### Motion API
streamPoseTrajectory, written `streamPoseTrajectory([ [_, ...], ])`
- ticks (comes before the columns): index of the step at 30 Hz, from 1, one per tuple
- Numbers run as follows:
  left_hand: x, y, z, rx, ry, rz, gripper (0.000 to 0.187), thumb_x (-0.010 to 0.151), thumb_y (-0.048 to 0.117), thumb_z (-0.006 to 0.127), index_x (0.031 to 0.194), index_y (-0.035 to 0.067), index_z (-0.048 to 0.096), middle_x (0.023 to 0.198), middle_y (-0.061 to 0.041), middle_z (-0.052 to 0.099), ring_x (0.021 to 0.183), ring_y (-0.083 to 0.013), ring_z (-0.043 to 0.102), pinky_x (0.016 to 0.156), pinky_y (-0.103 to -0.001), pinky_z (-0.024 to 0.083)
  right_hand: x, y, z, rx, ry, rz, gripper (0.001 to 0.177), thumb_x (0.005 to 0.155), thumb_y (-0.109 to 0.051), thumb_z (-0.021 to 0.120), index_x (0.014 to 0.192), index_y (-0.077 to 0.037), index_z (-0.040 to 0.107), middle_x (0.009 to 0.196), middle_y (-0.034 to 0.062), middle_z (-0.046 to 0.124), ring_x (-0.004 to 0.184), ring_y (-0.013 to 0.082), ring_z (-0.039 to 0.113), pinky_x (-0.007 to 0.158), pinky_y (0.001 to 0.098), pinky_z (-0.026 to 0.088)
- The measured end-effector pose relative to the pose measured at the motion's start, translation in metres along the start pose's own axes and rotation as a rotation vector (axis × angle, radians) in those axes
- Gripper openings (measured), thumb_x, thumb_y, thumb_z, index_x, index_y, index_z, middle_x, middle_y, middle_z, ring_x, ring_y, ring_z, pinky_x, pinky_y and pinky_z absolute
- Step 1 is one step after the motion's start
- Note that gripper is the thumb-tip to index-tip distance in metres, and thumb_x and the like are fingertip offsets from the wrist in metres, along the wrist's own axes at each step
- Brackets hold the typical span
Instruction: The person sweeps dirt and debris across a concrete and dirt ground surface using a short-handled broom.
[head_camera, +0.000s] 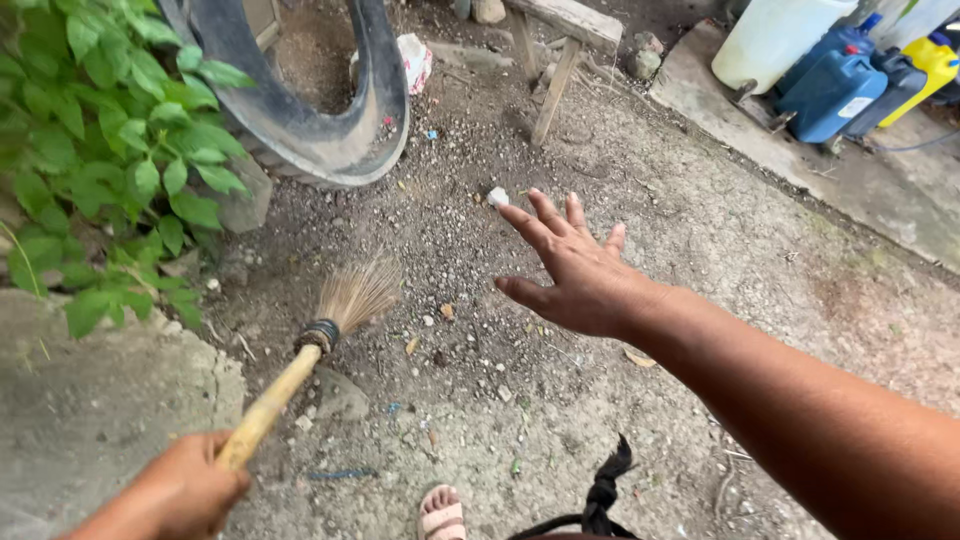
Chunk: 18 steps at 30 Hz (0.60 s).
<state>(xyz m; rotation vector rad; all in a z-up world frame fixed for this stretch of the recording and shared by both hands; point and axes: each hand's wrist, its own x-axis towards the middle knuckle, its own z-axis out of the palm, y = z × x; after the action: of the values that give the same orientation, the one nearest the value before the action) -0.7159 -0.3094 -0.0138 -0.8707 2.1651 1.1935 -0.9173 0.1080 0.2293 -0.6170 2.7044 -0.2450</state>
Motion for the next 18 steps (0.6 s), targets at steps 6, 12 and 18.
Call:
streamPoseTrajectory([
  [6,0.037,0.038,-0.009,0.538,0.260,-0.021,0.035,0.081,0.020,0.074,0.113,0.006,0.077,0.088,-0.018,0.081,0.081,-0.0330,0.079,0.078,-0.044,0.060,-0.011,0.011,0.001,-0.033,0.012,0.021,0.085,0.092,-0.059,0.055,0.161,-0.038,0.009,0.172,0.0077,-0.008,0.156,0.0398,-0.013,0.114,0.0781,-0.006],
  [12,0.065,0.037,0.072,0.610,0.118,-0.166,0.043,0.084,0.019,0.075,0.122,0.001,0.072,0.111,-0.018,0.077,0.104,-0.0312,0.078,0.092,-0.042,0.063,-0.020,0.016,0.004,-0.011,-0.001,0.060,0.085,0.093,-0.060,0.054,0.161,-0.038,0.008,0.172,0.0071,-0.008,0.155,0.0388,-0.013,0.114,0.0779,-0.008],
  [18,-0.006,0.022,0.128,0.350,-0.418,0.087,0.043,0.080,0.017,0.078,0.120,0.004,0.074,0.105,-0.009,0.082,0.100,-0.0206,0.078,0.097,-0.033,0.057,-0.014,0.022,0.002,0.004,0.034,0.079,0.087,0.091,-0.060,0.055,0.161,-0.039,0.009,0.172,0.0073,-0.008,0.156,0.0385,-0.011,0.114,0.0784,-0.006],
])
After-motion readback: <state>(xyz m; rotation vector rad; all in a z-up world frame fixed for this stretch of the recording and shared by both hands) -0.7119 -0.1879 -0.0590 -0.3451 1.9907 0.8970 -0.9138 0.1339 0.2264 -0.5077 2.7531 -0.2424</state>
